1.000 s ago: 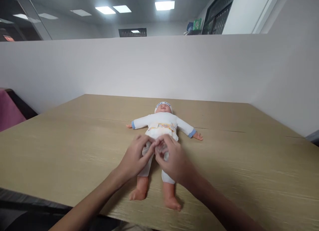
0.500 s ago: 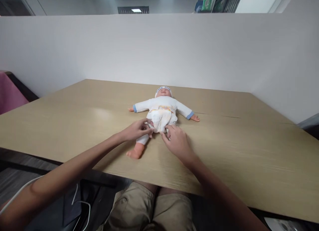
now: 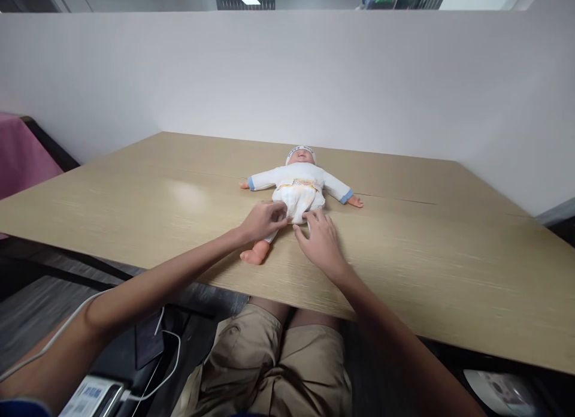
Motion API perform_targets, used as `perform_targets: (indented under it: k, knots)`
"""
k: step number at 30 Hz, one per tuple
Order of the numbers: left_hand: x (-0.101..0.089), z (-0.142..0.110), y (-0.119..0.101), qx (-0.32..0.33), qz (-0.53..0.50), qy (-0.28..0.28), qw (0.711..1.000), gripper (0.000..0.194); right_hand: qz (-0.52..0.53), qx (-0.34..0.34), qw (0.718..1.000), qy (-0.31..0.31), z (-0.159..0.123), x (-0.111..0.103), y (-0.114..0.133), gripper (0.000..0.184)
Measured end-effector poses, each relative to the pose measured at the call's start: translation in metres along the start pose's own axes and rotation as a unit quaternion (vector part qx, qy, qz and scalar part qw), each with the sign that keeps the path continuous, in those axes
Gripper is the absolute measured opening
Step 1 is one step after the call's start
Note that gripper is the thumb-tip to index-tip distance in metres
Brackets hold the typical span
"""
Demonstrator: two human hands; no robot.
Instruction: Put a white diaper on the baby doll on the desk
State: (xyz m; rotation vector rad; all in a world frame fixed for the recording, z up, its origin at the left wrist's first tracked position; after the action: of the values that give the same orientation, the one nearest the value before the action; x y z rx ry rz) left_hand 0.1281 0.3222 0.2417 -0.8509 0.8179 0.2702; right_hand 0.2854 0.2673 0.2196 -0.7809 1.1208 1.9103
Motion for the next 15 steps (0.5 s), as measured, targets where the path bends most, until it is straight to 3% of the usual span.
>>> perform_targets:
  k: [6,12,15]
  knots:
    - [-0.001,-0.002,-0.005,0.064,-0.003,-0.027,0.998,0.020,-0.003,0.011,1.000,0.018,0.000,0.005,-0.001,0.035]
    - [0.003,0.001,-0.001,0.034,-0.035,0.003,0.999,0.018,0.022,0.041,0.999,0.027,0.005,0.001,0.001,0.034]
    - [0.002,0.002,0.004,0.012,-0.049,-0.011,0.999,0.019,0.052,0.062,0.996,0.025,0.011,-0.002,-0.001,0.033]
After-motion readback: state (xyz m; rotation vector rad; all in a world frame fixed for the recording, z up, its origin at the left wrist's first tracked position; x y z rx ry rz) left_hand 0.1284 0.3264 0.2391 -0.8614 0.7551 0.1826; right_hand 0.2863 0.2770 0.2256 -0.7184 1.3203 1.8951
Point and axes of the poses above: each hand's wrist, its own z-axis towards the middle knuckle, its own x-axis out of the palm, y = z × x, the point moved 9 cm from there along z, towards the middle knuckle, and after that the axes turned 1 degree about z, right-handed, at the moved point
